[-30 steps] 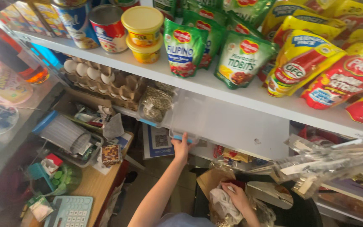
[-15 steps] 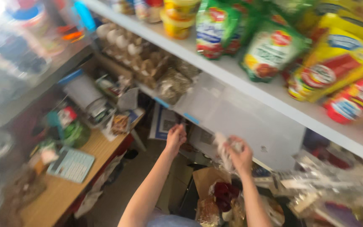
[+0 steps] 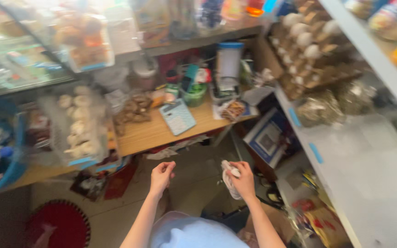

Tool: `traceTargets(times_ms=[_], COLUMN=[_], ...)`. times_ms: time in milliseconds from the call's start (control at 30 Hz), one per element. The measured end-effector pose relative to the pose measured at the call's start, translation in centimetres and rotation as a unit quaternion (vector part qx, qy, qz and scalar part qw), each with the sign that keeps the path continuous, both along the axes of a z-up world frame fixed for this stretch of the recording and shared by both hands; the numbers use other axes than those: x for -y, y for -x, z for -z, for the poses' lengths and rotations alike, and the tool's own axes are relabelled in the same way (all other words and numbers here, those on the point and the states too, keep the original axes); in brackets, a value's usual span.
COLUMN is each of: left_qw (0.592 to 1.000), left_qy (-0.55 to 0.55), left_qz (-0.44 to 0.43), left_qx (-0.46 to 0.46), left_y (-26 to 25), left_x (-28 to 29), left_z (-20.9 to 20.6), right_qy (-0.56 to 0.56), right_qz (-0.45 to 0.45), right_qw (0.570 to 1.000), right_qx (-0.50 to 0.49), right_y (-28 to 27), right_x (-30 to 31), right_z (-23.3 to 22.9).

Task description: The person organizes garlic and ginger in a small store. They open a plastic container, transfer garlic bulbs from one container to another, then place ginger pieces into a separate container. The person closes the containers and places them on a shelf.

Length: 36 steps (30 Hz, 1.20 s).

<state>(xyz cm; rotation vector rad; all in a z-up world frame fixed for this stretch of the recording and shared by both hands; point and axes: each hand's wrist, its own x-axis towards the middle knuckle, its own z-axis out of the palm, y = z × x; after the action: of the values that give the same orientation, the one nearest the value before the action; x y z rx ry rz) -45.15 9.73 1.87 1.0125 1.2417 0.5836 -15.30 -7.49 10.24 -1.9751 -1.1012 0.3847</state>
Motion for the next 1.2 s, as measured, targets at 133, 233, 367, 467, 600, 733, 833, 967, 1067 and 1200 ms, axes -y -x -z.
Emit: traceTargets(times_ms=[133,233,367,467,600,733,833,967,1067,1200], left_qw=[0.979,0.932,0.891,0.918,0.914,0.811,0.784,0.777,0.817,0.808], left_qy=[-0.057,-0.018,0.043,0.089,-0.056,-0.26,-0.396,-0.43,-0.336,-0.437], left_qz=[-0.189,-0.348,-0.419,-0.367,-0.365,-0.385,-0.324,-0.246,-0.179,-0.233], left_qx=[0.042,0.103,0.17,0.124,-0.168,-0.355,-0.352,-0.387,-0.433,-0.32], left_y=[6.3,11.2,17.4,20.2,20.8,21.7,22.8,23.7,24.5,23.8], left_x=[-1.8,-4.7,-8.4,-11.2,-11.9,-12.3,-13.8,-19.8,-22.2,-21.3], left_z=[-0.7,-3.0,-5.8,-5.5,-4.3,-6.9,-10.6,-14.3,-14.7,-15.9], right_qy=[-0.029,-0.023,-0.033,-0.047,-0.069,-0.121,-0.137,-0.051,0.001,0.086], right_qz=[-0.157,-0.177,-0.182,-0.176,-0.159,-0.171,-0.207,-0.271,-0.324,-0.292], right_qw=[0.986,0.981,0.979,0.98,0.984,0.976,0.929,0.949,0.939,0.917], right_qx=[-0.041,-0.08,-0.091,-0.08,-0.035,0.054,0.273,0.151,-0.116,-0.257], right_y=[7.0,11.7,16.5,19.4,22.2,23.8,23.7,25.9,29.1,32.1], right_x=[-8.5,-13.4,-19.0,-22.9,-27.0,-31.4,-33.2,-35.0,-35.5,-36.5], right_z=[-4.1,-6.0,-6.5,-6.2,-6.0,-5.2,-3.9,-2.8,-2.4,-4.2])
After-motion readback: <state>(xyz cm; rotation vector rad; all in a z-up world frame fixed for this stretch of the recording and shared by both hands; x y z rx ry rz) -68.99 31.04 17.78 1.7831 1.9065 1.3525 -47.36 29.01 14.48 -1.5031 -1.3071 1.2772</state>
